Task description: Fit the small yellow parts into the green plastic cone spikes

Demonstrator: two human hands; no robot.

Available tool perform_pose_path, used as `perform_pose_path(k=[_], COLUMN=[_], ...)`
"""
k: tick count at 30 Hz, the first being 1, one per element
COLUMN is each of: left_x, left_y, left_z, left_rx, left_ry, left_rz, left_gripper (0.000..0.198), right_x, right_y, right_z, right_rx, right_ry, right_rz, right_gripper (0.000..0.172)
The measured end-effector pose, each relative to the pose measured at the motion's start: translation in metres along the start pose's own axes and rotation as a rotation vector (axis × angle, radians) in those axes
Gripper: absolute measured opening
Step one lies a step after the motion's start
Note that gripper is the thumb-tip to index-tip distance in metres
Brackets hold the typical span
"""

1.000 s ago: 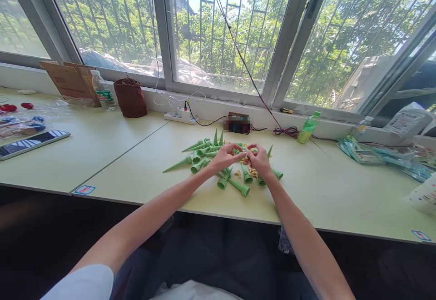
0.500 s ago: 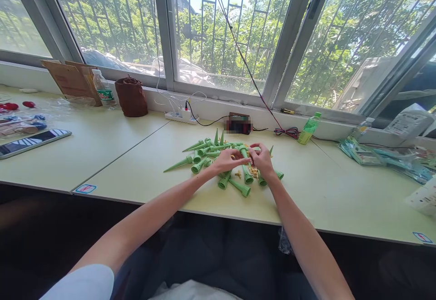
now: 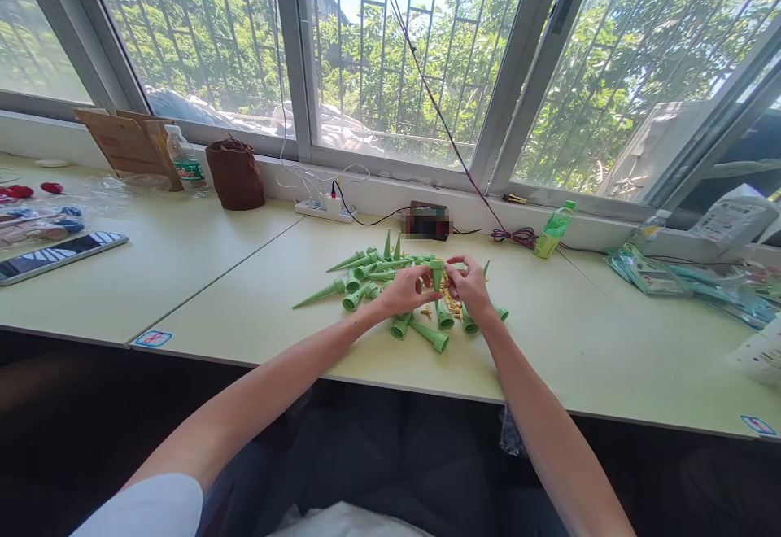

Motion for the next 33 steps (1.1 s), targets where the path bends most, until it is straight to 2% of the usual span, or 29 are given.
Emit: perform_pose_path(k=[8,15,23,27,31,33], left_x=[0.0015,0.0072,0.0075,0.0087,0.0081,0.0075], left_y=[0.0001,-0.0004,-0.0002,0.0014,0.0038,0.0050], left_z=[0.0023,0.0018,-0.0017,0.0003,0.0008,-0.0004], left_rx=[-0.020,-0.044,-0.082,-0.137,-0.198,-0.204], left_ry=[0.042,0.033,0.117,0.150,0.062,-0.048], left_rz=[0.085,0.094,0.153,0.116,0.036,-0.070], left_gripper=[0.022,0.012,0.012,0.019,0.019,0.035], right_x=[-0.0042,-0.0036,-0.0019,-0.0020,-0.0007,0.0008], right_y=[0.0026,0.0018,0.0001,0.0028,0.0050,0.0043], right_z=[0.0001,0.0024,0.0046,0.0039,0.0007,0.0001], right_rx=[0.045,0.079,0.128,0.068,-0.004,-0.015], right_ry=[0.060,0.106,0.175,0.169,0.128,0.062], right_rz=[0.040,0.102,0.199,0.119,-0.011,-0.073], right_gripper=[0.037,0.038,0.039,0.038,0.035,0.033])
Point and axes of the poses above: each hand's wrist, its own y-axis towards the middle knuckle, its own z-axis out of the palm, x = y × z, the point moved 3 cm from there along y, towards the middle knuckle, and after that the axes turned 6 degrees about -x, right-handed, at the moved point
